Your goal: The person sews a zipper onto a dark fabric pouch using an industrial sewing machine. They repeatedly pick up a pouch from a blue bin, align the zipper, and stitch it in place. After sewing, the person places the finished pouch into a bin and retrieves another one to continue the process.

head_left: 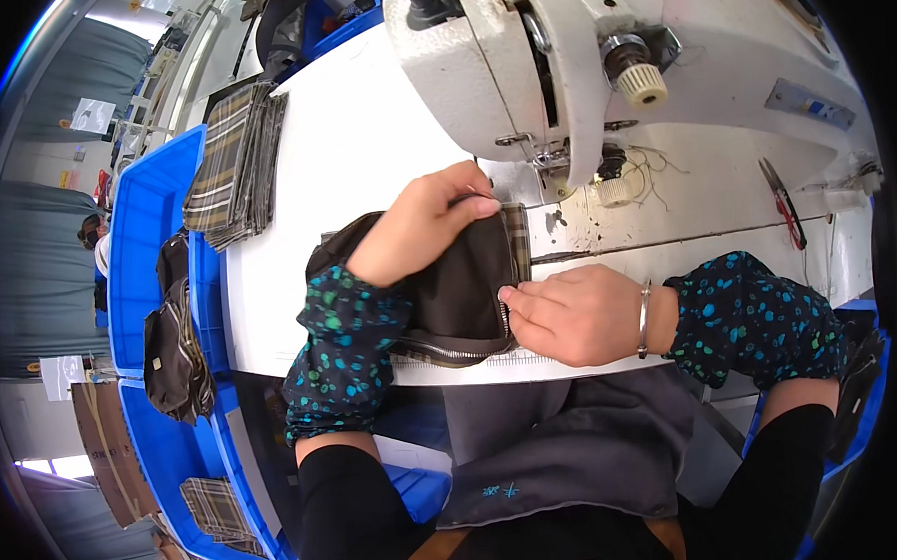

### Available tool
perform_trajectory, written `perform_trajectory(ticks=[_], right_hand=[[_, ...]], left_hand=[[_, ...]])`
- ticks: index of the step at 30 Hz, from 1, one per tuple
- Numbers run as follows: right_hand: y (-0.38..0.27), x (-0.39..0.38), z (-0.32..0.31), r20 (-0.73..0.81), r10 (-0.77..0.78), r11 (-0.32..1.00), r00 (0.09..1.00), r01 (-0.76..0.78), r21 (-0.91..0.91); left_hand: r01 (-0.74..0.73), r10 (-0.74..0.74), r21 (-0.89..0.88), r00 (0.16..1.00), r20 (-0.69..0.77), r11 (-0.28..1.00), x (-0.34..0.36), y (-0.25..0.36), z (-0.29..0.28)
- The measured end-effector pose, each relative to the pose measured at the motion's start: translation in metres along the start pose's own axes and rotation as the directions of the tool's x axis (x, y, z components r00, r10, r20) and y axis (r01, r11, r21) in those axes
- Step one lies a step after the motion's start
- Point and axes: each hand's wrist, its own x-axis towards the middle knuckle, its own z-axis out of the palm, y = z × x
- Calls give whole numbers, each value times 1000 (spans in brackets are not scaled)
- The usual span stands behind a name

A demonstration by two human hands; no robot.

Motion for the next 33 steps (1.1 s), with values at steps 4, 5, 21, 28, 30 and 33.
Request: perform_trajectory(ticks=[4,5,21,28,30,33], right_hand=[[-6,-4,0,64,-36,997,997,40,-72],[-7,-4,0,57,-42,995,997,47,-88],[-10,-4,-5,14,-35,988,999,36,-150],[-5,-5,-10,86,103,940,991,-68,-334],[-5,-4,-10,100,105,937,989,-65,-343],[-5,-3,-9,119,117,930,986,-67,-361]], left_hand=[[70,-71,183,997,3,981,5,10,13],[94,-95,193,995,-2,977,4,10,14],[63,-85,311,995,55,948,13,22,2],[102,-92,290,995,-48,951,12,19,9],[92,-71,300,994,-79,950,10,13,11],[105,-67,356,991,-118,929,10,14,14]])
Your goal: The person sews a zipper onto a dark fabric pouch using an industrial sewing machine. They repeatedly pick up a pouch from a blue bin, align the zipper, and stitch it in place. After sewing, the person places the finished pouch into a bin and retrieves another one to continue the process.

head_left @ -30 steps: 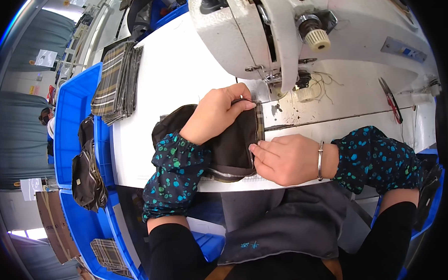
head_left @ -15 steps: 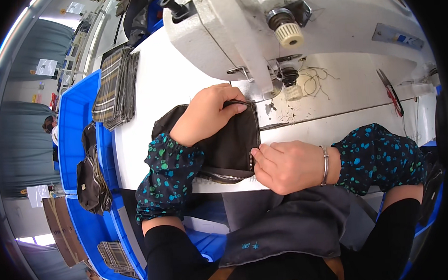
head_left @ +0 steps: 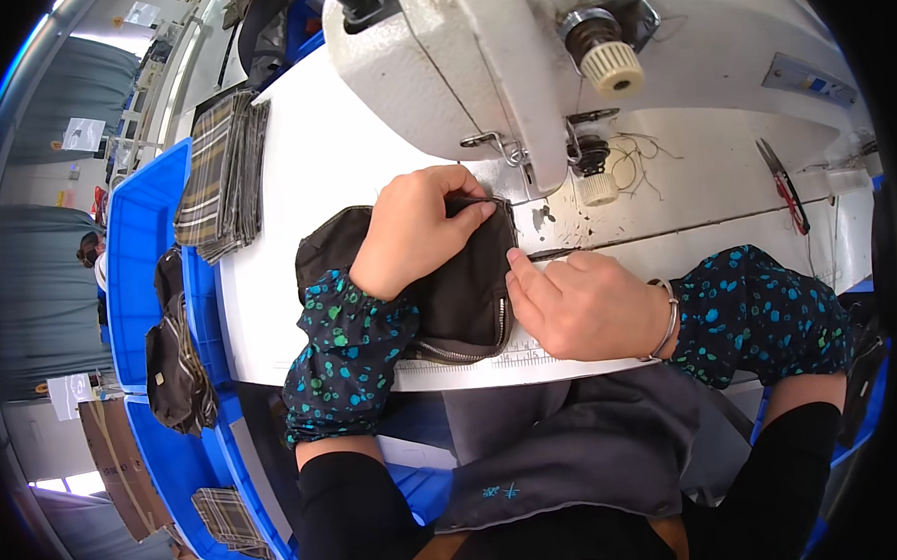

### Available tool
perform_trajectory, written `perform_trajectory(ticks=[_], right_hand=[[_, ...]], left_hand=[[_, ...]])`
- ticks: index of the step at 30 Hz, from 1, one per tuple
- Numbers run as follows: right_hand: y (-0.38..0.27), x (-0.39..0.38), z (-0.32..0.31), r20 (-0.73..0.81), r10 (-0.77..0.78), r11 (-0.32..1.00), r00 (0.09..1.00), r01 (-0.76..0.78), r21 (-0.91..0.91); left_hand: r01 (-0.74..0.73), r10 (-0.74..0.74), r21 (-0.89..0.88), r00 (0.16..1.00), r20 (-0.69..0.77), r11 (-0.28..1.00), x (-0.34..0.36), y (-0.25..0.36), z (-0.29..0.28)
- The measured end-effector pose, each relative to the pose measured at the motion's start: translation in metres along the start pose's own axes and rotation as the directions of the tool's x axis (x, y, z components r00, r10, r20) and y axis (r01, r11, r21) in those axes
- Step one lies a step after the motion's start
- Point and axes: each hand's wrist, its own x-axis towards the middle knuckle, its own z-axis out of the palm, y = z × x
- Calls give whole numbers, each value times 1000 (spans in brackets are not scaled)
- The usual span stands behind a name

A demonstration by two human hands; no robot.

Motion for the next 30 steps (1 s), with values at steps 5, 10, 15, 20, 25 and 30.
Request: perform_trajectory(ticks=[5,10,15,20,25,30], right_hand=[[1,1,-2,28,15,1000,1000,-15,27],[0,-1,3,30,43,998,999,-44,51],[2,-1,3,34,47,991,998,-51,126],[2,2,2,57,34,989,998,-42,143],[6,-1,0,80,54,993,995,-62,104],[14,-4,-7,123,96,994,988,-100,32]], left_hand=[[11,-9,56,1000,-29,998,2,0,2],[11,-7,73,999,-54,997,2,1,3],[-54,88,197,982,-166,979,-1,9,6],[2,4,120,999,-54,993,2,3,5],[-8,12,76,999,-51,997,14,1,12],[-29,31,38,998,-48,999,33,5,15]])
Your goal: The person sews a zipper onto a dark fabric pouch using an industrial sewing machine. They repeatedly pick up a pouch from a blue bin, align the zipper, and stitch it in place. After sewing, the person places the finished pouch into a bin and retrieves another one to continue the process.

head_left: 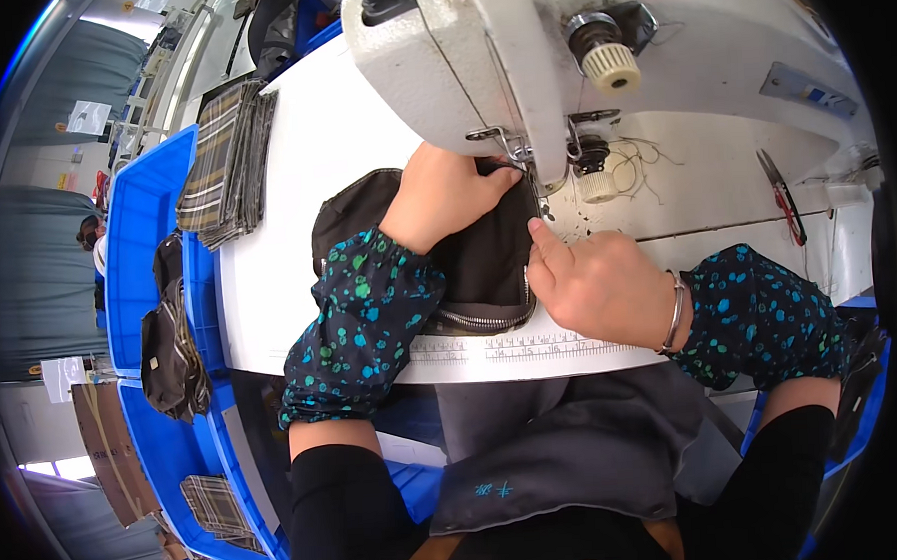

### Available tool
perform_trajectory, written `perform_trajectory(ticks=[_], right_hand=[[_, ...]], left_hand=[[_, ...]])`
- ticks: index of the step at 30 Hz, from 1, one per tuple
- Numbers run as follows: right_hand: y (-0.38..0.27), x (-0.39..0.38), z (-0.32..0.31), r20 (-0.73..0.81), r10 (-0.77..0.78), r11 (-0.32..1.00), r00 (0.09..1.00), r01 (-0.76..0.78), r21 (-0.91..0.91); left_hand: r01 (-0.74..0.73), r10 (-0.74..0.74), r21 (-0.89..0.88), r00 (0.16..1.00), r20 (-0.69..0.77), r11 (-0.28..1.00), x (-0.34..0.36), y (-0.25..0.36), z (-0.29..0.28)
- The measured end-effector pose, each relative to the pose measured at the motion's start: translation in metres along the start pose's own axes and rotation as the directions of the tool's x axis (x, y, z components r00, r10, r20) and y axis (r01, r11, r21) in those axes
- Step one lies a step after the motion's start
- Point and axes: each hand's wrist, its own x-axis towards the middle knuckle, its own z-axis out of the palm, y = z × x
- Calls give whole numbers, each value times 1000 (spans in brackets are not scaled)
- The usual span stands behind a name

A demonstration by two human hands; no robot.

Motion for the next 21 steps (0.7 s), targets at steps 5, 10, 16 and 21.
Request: perform_trajectory(ticks=[5,10,16,21], right_hand=[[6,2,-3,26,27,1000,999,-27,14],[7,1,-3,34,41,998,999,-42,39],[9,2,0,2,36,999,999,-36,5],[14,6,1,-10,41,999,999,-41,-16]], left_hand=[[21,-22,17,997,78,1000,10,-1,0],[0,-1,12,996,86,1000,12,-6,4],[-262,272,148,961,-55,954,12,-25,12],[-153,212,282,958,-194,947,10,-20,8]])
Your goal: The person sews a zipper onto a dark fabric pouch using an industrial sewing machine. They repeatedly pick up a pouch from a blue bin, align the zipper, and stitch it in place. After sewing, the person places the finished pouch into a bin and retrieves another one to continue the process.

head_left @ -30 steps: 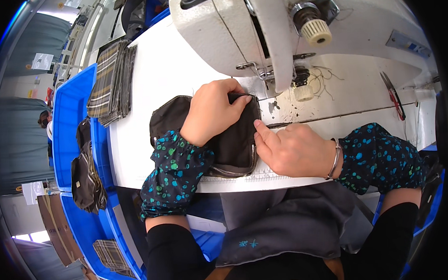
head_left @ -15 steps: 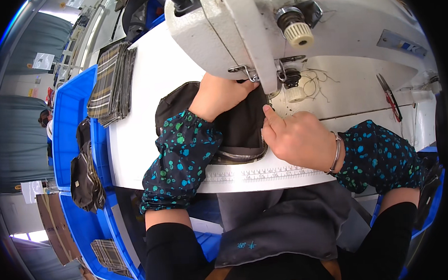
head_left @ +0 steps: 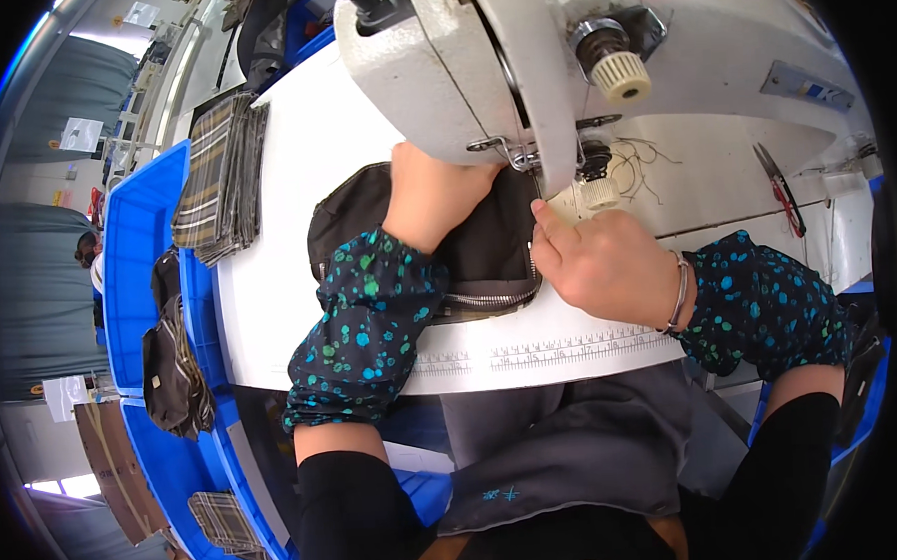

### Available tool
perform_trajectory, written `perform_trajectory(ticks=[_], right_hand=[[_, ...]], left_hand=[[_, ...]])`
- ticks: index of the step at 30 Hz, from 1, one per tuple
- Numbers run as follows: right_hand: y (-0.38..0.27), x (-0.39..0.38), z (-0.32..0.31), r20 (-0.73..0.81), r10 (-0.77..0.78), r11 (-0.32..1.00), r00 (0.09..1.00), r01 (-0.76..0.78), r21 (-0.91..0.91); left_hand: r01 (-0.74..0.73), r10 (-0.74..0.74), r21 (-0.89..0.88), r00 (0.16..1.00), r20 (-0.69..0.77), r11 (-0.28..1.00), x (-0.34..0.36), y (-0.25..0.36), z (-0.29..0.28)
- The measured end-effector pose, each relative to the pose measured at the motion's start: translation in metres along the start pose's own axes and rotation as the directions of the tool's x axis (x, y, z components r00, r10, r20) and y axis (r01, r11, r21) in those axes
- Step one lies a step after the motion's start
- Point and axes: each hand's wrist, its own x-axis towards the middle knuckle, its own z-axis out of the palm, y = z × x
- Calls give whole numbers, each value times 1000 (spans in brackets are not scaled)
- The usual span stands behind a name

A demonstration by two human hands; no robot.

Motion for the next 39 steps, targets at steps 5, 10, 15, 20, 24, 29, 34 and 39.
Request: perform_trajectory(ticks=[5,10,15,20,24,29,34,39], right_hand=[[2,-3,3,-29,13,1000,999,-13,14],[4,-5,5,-21,36,999,999,-35,34],[-14,-10,-26,56,-29,998,998,32,-51],[-29,-15,-19,-47,-96,994,994,94,-54],[-28,-16,-12,-88,-129,991,988,125,-52],[-32,-17,-12,-19,-126,991,992,125,-54],[-31,-18,-14,-26,-136,990,990,135,-35],[-32,-18,-16,12,-139,990,990,139,-31]], left_hand=[[-114,115,127,993,-4,985,-25,41,-46],[-115,161,-134,898,410,984,-55,74,-72],[-64,109,-126,912,395,990,-62,76,-72],[-62,71,-39,945,321,997,-66,82,-65],[-70,79,-40,937,339,997,-67,90,-66],[-110,99,15,941,324,994,-72,95,-60],[-53,112,-140,885,452,989,-63,83,-72],[-13,81,-173,917,390,985,-61,80,-68]])
